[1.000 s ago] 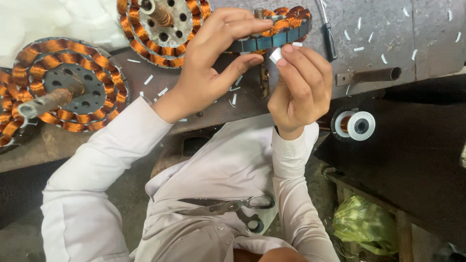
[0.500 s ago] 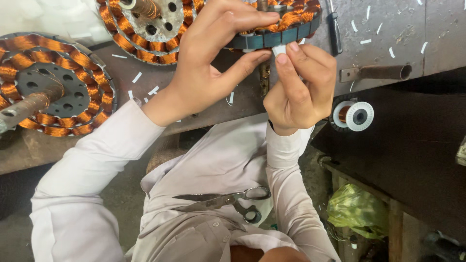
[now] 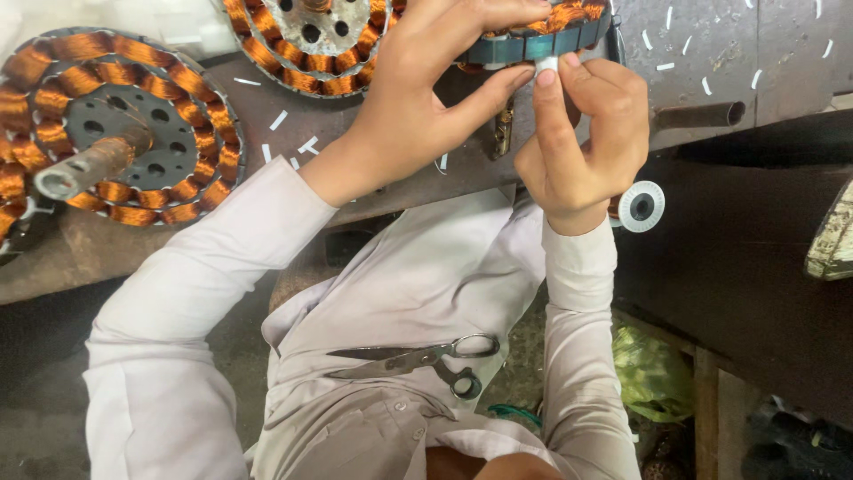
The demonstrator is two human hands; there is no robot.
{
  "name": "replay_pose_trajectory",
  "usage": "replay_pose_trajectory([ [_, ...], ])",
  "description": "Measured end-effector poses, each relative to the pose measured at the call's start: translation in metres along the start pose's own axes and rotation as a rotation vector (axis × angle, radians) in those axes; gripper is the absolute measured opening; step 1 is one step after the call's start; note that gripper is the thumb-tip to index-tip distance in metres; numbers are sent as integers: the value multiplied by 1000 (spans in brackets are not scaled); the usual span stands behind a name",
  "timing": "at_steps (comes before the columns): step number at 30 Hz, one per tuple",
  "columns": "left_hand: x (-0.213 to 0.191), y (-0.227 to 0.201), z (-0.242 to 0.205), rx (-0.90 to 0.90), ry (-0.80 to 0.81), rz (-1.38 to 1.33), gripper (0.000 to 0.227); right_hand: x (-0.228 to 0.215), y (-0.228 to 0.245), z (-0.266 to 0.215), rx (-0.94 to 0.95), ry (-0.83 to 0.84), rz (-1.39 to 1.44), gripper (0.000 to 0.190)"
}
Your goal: The person sits on the floor and assembles motor stator components. They cut small white insulating strips with scissors and insert them into the slots of a copper-wound stator, then use a screwdriver to press the strips into place. The person repeats this process for multiple stators.
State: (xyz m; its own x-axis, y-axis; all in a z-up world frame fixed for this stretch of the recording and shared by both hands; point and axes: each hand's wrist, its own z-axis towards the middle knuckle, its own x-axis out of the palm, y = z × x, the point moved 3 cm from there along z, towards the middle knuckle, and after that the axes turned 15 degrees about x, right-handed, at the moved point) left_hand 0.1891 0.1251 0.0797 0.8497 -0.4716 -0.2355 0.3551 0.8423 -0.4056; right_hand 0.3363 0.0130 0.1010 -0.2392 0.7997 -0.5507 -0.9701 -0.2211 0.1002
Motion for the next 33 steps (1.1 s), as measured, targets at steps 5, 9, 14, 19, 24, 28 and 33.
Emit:
replay_pose_trajectory([
  [5,3,1,-2,-38,-17,-11,34,6,9,7,-89,-43,-124,39],
  [9,3,4,-3,-9,-19,-15,35,7,9,7,-99,-85,-116,32],
  [14,1,9,-4,60,-4,3,45,5,1,8,-62,-67,17,22],
  [19,8,4,5,53,-24,75,44,-14,-1,23,-11,97,58,17],
  [24,9,2,-1,99,-120,189,42,-26,-9,24,284,276,294,24],
  [28,11,3,-6,141,-136,268,39,-8,-2,27,175,318,145,50],
  [33,18,5,-9,152,-174,313,38,-4,2,30,362,334,286,49],
])
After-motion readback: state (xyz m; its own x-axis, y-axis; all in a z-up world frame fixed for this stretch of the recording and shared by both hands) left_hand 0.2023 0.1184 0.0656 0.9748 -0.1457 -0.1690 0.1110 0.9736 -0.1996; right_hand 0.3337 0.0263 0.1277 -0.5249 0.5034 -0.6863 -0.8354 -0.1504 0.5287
